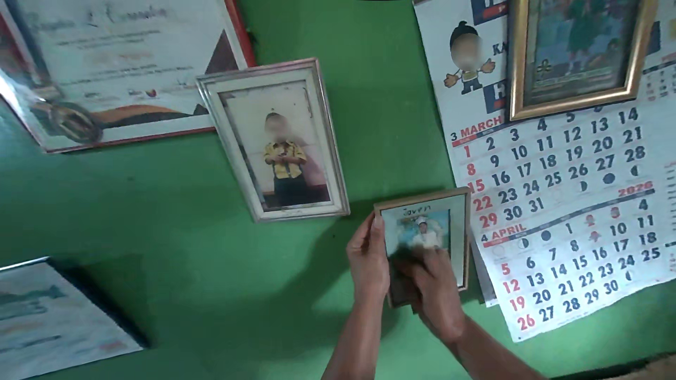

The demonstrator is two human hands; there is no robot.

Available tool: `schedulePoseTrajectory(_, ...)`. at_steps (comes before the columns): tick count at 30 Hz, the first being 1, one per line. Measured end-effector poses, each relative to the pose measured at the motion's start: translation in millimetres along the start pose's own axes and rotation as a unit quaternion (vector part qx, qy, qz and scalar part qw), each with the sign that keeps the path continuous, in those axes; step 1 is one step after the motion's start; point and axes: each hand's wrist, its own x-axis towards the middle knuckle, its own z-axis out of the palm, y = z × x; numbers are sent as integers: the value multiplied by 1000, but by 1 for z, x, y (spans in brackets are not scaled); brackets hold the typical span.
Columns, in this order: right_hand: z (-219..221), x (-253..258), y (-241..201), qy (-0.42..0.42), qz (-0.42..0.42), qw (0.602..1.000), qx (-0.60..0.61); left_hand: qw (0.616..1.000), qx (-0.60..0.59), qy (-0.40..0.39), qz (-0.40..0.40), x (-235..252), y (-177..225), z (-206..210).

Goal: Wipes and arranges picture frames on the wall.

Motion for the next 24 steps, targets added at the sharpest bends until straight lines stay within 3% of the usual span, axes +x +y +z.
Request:
schedulePoseTrajectory(4, 6, -34, 1, -17, -11, 1000, -18, 1000, 3, -9, -3, 1, -1, -3)
schedulePoseTrajectory(12, -1, 60, -2, 64, -22, 998, -8, 1000, 16, -11, 21, 4, -3, 0)
schedulePoseTrajectory(15, -5, 66, -1, 72, -23, 997, -3, 1000, 11, -13, 25, 4, -3, 1)
schedulePoseTrajectory(21, -46, 62, 34, 116, 139, 983, -34, 999, -13, -12, 38, 0, -9, 1)
schedulePoseTrajectory(24, -38, 61, 27, 138, 170, 975, -24, 999, -9, -17, 40, -2, -8, 3)
